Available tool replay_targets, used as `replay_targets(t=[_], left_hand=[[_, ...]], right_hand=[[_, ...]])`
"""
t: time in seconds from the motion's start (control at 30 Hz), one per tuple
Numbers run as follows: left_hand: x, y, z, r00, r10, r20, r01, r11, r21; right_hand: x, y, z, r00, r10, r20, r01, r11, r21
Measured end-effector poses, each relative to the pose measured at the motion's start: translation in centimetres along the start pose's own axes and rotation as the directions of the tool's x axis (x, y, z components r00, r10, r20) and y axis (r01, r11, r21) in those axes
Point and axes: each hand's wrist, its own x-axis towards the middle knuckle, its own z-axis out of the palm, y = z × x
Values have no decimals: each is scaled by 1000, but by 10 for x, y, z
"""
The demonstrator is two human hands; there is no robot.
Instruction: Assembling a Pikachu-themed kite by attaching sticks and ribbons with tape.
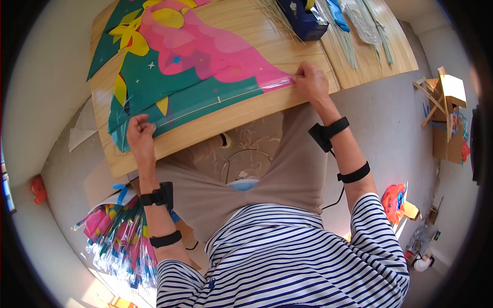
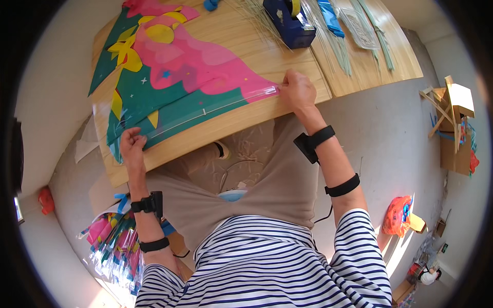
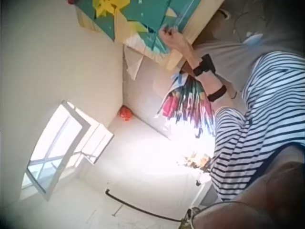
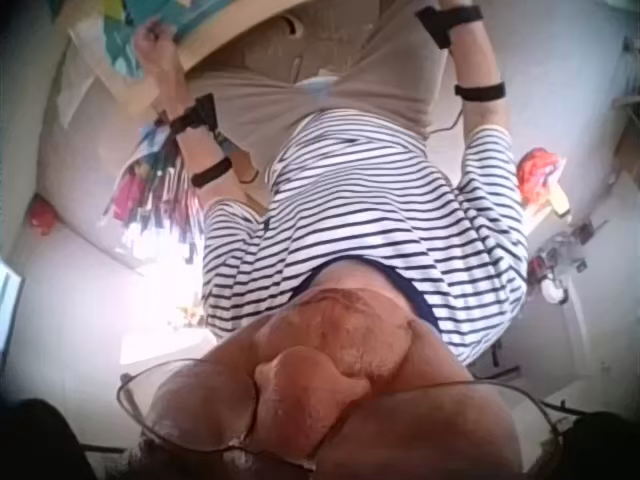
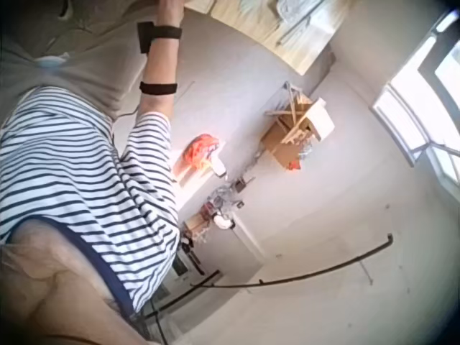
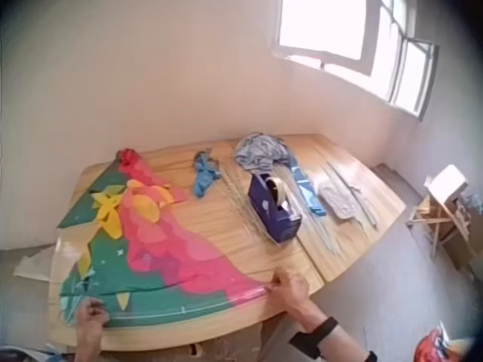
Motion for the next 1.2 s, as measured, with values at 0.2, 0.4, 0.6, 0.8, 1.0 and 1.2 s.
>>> replay_targets(t=[0.2, 0.4, 0.6, 0.8, 1.0, 1.2], left_hand=[[-6, 10, 6, 1000, -1, 4, 2, 997, -71], [-7, 6, 2, 1000, -14, 22, 16, 994, -107], [-6, 6, 0, 999, -17, 31, 21, 989, -149], [-8, 10, 0, 999, -43, 27, 47, 986, -161], [-9, 13, 1, 999, -45, 24, 48, 987, -154], [-9, 15, 2, 999, -39, 28, 42, 988, -145]], right_hand=[[-5, 3, -5, 994, -14, -110, 23, 996, 84], [-28, -73, 3, 894, -449, -1, 400, 795, 456], [-33, -115, 36, 792, -600, 113, 481, 727, 490], [-34, -121, 48, 769, -613, 181, 470, 734, 489], [-36, -127, 57, 733, -660, 167, 538, 712, 451], [-39, -125, 63, 715, -686, 134, 611, 707, 357]])
